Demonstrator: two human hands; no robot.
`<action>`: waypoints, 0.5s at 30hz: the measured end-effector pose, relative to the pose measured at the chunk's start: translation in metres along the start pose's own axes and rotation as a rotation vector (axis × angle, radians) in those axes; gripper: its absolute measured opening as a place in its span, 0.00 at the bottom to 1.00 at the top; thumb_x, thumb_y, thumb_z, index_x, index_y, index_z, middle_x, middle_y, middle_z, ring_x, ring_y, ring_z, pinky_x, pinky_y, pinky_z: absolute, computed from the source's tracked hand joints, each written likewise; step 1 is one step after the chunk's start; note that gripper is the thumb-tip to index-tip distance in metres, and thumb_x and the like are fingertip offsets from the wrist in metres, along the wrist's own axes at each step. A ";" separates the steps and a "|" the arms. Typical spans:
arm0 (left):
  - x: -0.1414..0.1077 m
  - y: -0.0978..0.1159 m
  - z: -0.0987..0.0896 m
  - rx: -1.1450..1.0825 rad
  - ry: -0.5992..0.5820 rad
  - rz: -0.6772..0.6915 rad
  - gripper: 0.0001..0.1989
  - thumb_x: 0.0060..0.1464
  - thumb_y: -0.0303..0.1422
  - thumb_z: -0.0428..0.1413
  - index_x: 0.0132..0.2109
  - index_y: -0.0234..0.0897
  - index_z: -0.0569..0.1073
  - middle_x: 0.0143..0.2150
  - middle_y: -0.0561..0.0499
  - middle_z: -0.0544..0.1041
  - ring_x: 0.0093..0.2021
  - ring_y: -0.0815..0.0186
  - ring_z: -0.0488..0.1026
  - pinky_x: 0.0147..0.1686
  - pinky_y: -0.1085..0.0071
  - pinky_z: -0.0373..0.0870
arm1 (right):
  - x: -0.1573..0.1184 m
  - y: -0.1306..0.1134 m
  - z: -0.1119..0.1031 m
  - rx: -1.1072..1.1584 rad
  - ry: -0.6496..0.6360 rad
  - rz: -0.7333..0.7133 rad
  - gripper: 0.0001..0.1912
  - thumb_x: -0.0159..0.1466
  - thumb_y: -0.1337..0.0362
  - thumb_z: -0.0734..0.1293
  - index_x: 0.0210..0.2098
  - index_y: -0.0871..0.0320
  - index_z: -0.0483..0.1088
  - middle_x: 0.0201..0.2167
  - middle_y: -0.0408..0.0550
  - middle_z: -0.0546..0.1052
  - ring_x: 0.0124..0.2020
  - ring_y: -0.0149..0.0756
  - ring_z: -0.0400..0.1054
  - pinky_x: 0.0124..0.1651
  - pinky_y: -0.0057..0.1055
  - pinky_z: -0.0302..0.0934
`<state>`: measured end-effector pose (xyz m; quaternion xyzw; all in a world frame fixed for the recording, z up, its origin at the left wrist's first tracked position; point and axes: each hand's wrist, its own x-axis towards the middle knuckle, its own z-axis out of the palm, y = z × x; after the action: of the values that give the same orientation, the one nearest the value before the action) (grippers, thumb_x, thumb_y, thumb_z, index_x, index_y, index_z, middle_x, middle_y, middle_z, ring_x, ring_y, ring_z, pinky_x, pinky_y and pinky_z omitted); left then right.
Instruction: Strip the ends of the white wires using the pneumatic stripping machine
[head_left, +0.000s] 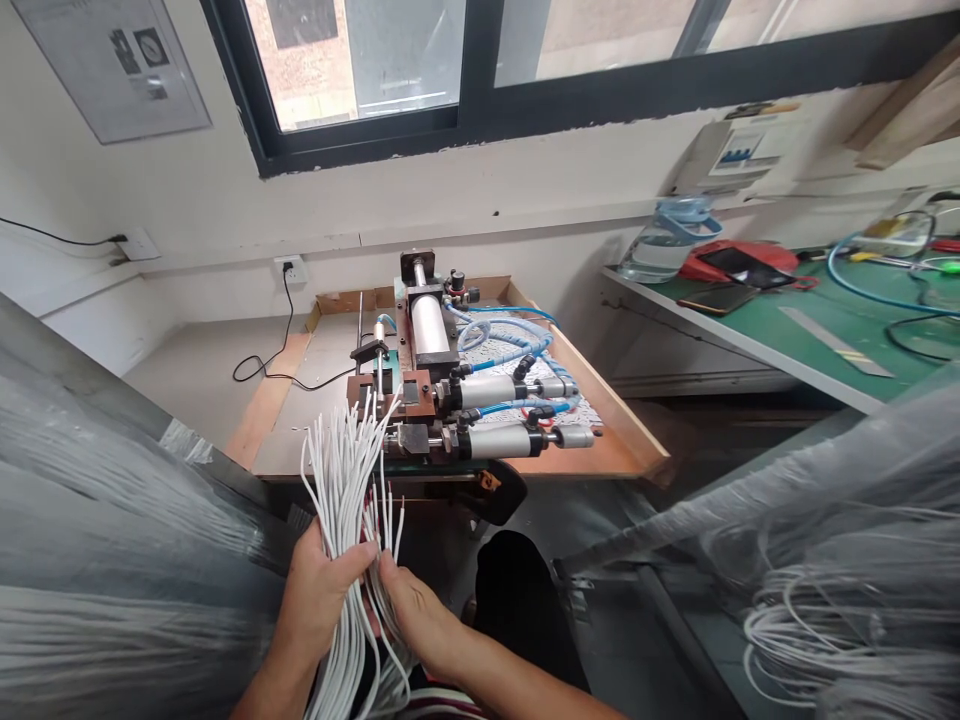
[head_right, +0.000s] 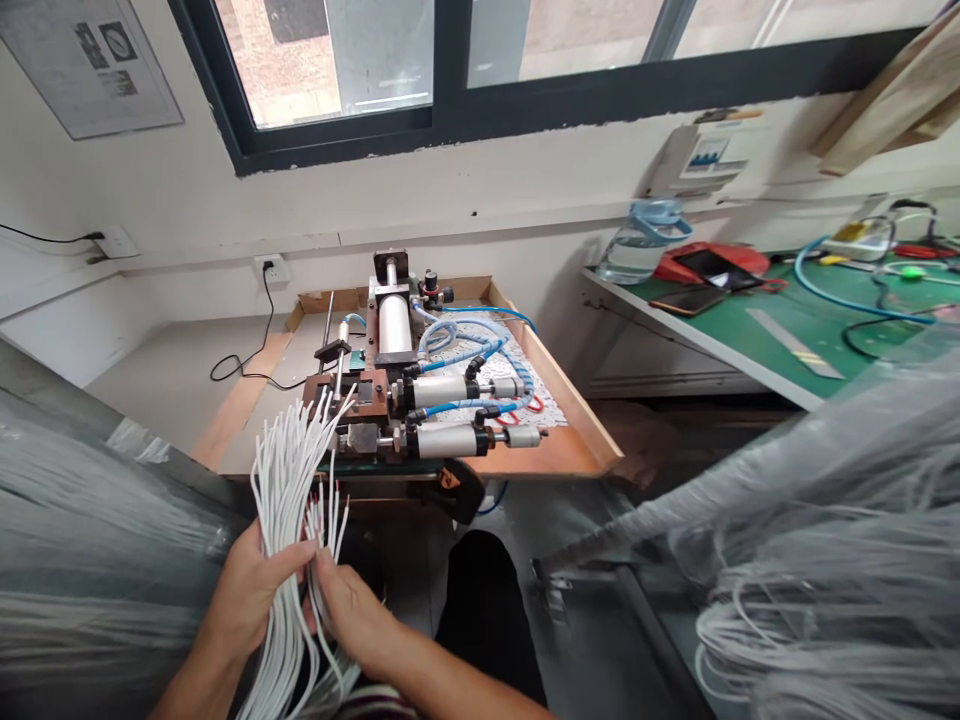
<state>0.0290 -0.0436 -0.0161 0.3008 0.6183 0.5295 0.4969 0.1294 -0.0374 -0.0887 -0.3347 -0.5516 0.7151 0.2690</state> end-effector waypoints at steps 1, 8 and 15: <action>0.000 -0.001 0.000 -0.015 -0.008 -0.007 0.11 0.35 0.31 0.60 0.30 0.37 0.68 0.17 0.57 0.67 0.10 0.67 0.62 0.07 0.72 0.58 | 0.000 -0.001 0.000 0.007 0.004 -0.002 0.36 0.55 0.39 0.39 0.15 0.59 0.59 0.13 0.41 0.58 0.18 0.29 0.52 0.26 0.28 0.51; 0.001 -0.008 -0.005 -0.062 -0.076 -0.022 0.12 0.39 0.32 0.59 0.33 0.36 0.66 0.18 0.57 0.65 0.12 0.67 0.63 0.09 0.68 0.63 | 0.000 -0.012 0.000 0.034 0.013 -0.096 0.34 0.55 0.38 0.40 0.14 0.58 0.56 0.14 0.41 0.56 0.18 0.29 0.50 0.26 0.28 0.49; 0.001 -0.009 -0.009 -0.074 -0.099 -0.005 0.12 0.40 0.33 0.59 0.33 0.35 0.66 0.17 0.57 0.65 0.13 0.68 0.62 0.11 0.69 0.62 | -0.003 -0.020 -0.003 0.018 0.003 -0.197 0.32 0.57 0.40 0.42 0.20 0.59 0.58 0.17 0.41 0.58 0.21 0.28 0.51 0.27 0.27 0.50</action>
<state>0.0216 -0.0481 -0.0259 0.3063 0.5738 0.5353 0.5389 0.1335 -0.0330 -0.0691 -0.2775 -0.5750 0.6897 0.3415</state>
